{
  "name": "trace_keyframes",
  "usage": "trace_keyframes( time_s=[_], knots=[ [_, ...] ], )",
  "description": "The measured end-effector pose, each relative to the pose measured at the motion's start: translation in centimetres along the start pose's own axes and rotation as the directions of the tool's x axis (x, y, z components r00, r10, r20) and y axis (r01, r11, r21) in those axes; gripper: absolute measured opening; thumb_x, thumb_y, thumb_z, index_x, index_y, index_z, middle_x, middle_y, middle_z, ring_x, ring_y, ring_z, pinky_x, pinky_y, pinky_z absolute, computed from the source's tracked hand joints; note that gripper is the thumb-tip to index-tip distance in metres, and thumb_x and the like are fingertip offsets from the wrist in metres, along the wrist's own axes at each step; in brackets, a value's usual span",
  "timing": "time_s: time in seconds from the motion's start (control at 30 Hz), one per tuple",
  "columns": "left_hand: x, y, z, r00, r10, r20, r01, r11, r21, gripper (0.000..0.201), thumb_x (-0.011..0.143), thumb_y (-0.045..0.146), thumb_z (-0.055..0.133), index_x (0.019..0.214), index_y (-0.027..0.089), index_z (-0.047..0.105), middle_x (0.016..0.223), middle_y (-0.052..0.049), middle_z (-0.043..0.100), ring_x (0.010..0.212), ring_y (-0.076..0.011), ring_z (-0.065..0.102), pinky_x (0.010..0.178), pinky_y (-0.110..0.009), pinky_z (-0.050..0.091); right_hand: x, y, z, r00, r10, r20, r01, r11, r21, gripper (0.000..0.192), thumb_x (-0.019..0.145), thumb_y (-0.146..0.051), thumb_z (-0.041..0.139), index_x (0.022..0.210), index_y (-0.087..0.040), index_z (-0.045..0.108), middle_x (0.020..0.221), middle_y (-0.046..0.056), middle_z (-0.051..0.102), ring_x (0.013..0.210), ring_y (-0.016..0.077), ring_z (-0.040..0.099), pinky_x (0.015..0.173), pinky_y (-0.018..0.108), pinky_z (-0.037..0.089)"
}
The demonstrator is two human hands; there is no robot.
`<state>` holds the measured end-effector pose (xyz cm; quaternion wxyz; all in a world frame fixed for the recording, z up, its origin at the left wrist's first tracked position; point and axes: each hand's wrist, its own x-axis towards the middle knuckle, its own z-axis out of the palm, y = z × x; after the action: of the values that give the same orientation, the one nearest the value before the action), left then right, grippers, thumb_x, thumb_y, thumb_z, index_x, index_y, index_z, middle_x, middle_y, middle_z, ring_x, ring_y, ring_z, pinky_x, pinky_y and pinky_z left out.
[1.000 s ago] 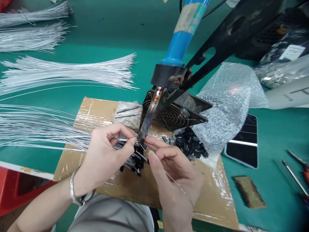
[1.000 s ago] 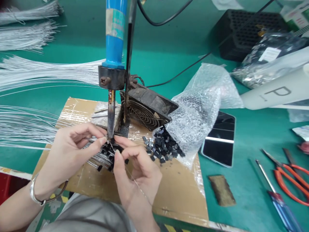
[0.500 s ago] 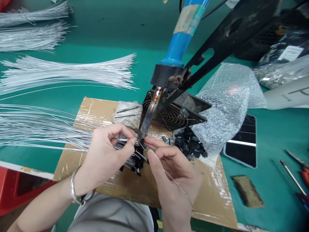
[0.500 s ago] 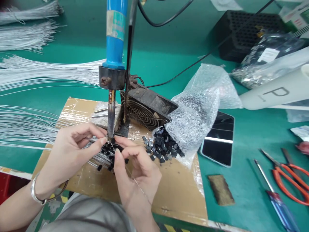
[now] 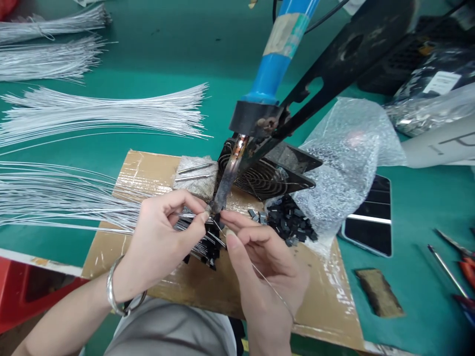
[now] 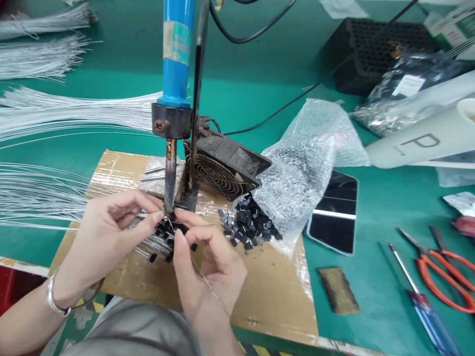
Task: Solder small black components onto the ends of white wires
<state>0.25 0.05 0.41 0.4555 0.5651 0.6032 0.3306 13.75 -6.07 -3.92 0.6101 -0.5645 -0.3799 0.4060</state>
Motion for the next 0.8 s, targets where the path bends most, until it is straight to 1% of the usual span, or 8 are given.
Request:
trace_keyframes(
  time_s=[0.1, 0.2, 0.4, 0.6, 0.8],
  knots=[
    [-0.03, -0.02, 0.06, 1.0, -0.004, 0.001, 0.004, 1.0, 0.01, 0.007, 0.078, 0.019, 0.067, 0.072, 0.02, 0.071, 0.081, -0.004, 0.08, 0.068, -0.0161, 0.066, 0.055, -0.026, 0.043, -0.05, -0.01, 0.06, 1.0, -0.007, -0.009, 0.006, 1.0, -0.015, 0.017, 0.092, -0.017, 0.074, 0.079, -0.024, 0.067, 0.112, 0.003, 0.083, 0.107, 0.0175, 0.079, 0.095, 0.028, 0.062],
    [-0.02, 0.03, 0.13, 1.0, 0.006, 0.007, -0.006, 1.0, 0.028, 0.008, 0.078, 0.019, 0.066, 0.072, 0.019, 0.071, 0.082, -0.004, 0.08, 0.069, -0.0161, 0.066, 0.056, -0.027, 0.044, -0.13, -0.03, 0.1, 1.0, -0.005, -0.01, 0.005, 1.0, -0.023, 0.017, 0.092, -0.016, 0.074, 0.079, -0.024, 0.067, 0.112, 0.001, 0.083, 0.106, 0.0157, 0.079, 0.094, 0.025, 0.062],
    [-0.07, 0.04, 0.07, 1.0, 0.017, 0.008, -0.017, 0.999, 0.028, 0.009, 0.079, 0.018, 0.066, 0.071, 0.019, 0.069, 0.08, -0.003, 0.079, 0.069, -0.016, 0.066, 0.057, -0.027, 0.044, -0.17, -0.02, 0.12, 1.0, -0.013, -0.016, 0.013, 1.0, -0.021, 0.016, 0.092, -0.015, 0.074, 0.079, -0.023, 0.068, 0.112, 0.004, 0.082, 0.106, 0.0174, 0.078, 0.092, 0.026, 0.062],
    [-0.14, -0.17, 0.14, 1.0, 0.016, 0.004, -0.016, 1.0, 0.006, 0.008, 0.079, 0.019, 0.067, 0.072, 0.019, 0.07, 0.08, -0.004, 0.078, 0.078, -0.0198, 0.071, 0.062, -0.029, 0.048, -0.2, -0.01, 0.21, 0.999, -0.042, -0.01, 0.042, 0.999, -0.03, 0.017, 0.092, -0.013, 0.074, 0.08, -0.023, 0.068, 0.112, 0.001, 0.082, 0.106, 0.0142, 0.078, 0.094, 0.023, 0.061],
    [-0.42, -0.37, 0.21, 1.0, 0.025, -0.007, -0.025, 1.0, -0.012, 0.008, 0.078, 0.019, 0.066, 0.071, 0.02, 0.07, 0.079, -0.003, 0.078, 0.08, -0.0208, 0.072, 0.065, -0.029, 0.051, -0.19, 0.1, 0.1, 0.996, -0.083, 0.005, 0.084, 0.996, -0.045, 0.016, 0.092, -0.013, 0.073, 0.081, -0.023, 0.067, 0.112, 0.002, 0.082, 0.105, 0.0146, 0.079, 0.093, 0.024, 0.062]
  ],
)
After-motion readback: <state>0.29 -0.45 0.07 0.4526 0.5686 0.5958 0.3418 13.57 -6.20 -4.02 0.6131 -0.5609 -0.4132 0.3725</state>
